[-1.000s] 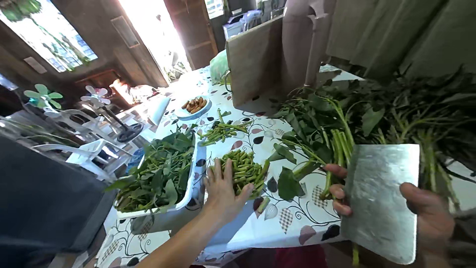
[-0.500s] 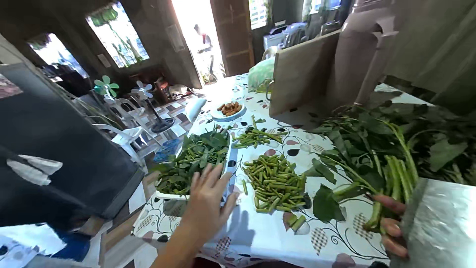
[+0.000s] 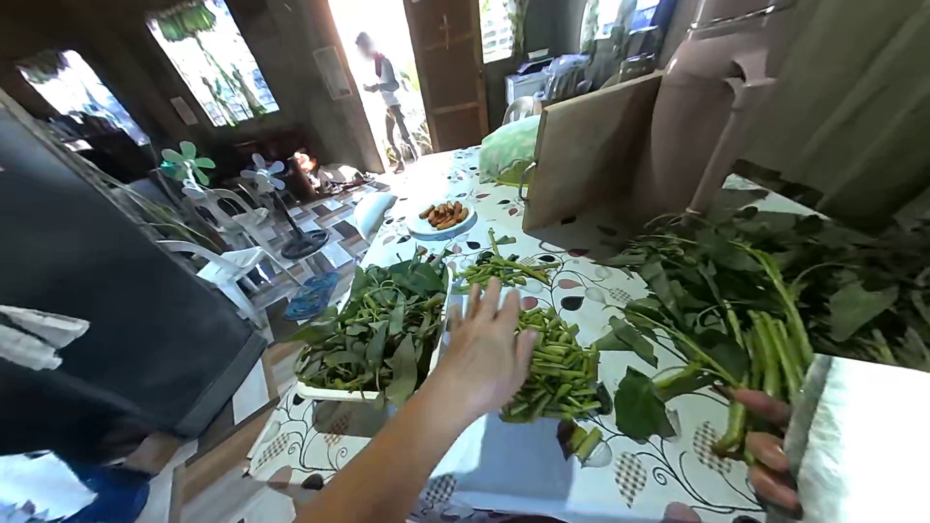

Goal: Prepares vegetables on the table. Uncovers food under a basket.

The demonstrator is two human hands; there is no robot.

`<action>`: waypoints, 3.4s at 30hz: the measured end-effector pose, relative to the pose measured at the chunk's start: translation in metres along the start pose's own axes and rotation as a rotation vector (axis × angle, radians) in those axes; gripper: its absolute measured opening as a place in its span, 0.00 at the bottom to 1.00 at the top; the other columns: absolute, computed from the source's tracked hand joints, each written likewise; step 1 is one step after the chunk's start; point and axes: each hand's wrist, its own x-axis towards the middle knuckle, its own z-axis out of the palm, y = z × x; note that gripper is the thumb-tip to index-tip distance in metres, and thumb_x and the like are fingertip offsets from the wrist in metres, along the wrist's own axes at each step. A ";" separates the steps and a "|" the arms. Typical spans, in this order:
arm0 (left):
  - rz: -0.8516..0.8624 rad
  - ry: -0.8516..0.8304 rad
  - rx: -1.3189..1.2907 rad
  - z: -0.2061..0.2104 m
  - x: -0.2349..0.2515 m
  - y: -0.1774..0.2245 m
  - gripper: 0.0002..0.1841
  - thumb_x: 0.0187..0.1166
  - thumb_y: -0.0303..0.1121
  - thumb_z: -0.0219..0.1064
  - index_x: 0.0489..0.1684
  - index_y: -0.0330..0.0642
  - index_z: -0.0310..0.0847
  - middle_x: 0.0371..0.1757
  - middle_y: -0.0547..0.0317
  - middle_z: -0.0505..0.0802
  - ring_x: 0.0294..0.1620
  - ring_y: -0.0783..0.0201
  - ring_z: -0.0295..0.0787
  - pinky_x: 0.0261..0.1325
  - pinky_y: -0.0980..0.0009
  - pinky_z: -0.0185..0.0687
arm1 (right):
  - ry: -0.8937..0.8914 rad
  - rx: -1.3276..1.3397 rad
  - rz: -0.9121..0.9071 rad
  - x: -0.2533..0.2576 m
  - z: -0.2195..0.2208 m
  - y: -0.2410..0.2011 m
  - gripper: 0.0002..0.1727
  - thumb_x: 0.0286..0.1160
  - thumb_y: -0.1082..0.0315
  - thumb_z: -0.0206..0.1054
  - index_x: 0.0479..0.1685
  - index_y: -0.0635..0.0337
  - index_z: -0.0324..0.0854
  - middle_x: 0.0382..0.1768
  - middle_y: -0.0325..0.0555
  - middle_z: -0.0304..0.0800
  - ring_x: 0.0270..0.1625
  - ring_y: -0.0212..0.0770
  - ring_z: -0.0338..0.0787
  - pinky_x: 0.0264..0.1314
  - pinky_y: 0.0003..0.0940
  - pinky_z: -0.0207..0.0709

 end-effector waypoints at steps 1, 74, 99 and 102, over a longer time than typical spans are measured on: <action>-0.077 -0.080 -0.085 0.002 0.024 0.008 0.32 0.94 0.48 0.48 0.93 0.40 0.56 0.94 0.36 0.54 0.94 0.36 0.44 0.89 0.34 0.43 | 0.003 0.010 -0.001 0.000 0.000 0.000 0.37 0.67 0.40 0.70 0.74 0.52 0.80 0.71 0.53 0.84 0.49 0.44 0.93 0.46 0.34 0.88; -0.029 0.213 -1.096 -0.037 0.017 0.002 0.15 0.94 0.29 0.51 0.59 0.29 0.82 0.21 0.59 0.85 0.15 0.73 0.78 0.20 0.81 0.76 | -0.247 -0.013 -0.136 0.091 0.126 -0.004 0.51 0.52 0.31 0.75 0.74 0.57 0.74 0.36 0.47 0.88 0.31 0.41 0.89 0.35 0.36 0.86; -0.024 0.541 -0.865 0.005 -0.088 -0.052 0.15 0.84 0.25 0.54 0.56 0.30 0.86 0.20 0.71 0.84 0.14 0.82 0.74 0.17 0.86 0.70 | -0.383 -1.175 0.195 0.170 0.206 0.052 0.49 0.58 0.47 0.77 0.81 0.56 0.57 0.42 0.39 0.84 0.38 0.28 0.84 0.44 0.29 0.81; -0.123 0.613 -0.907 -0.005 -0.097 -0.048 0.14 0.85 0.25 0.53 0.54 0.30 0.84 0.18 0.70 0.82 0.12 0.80 0.73 0.15 0.84 0.70 | -0.399 -1.490 0.101 0.178 0.230 0.076 0.48 0.60 0.39 0.76 0.80 0.55 0.67 0.52 0.53 0.88 0.57 0.48 0.87 0.63 0.55 0.78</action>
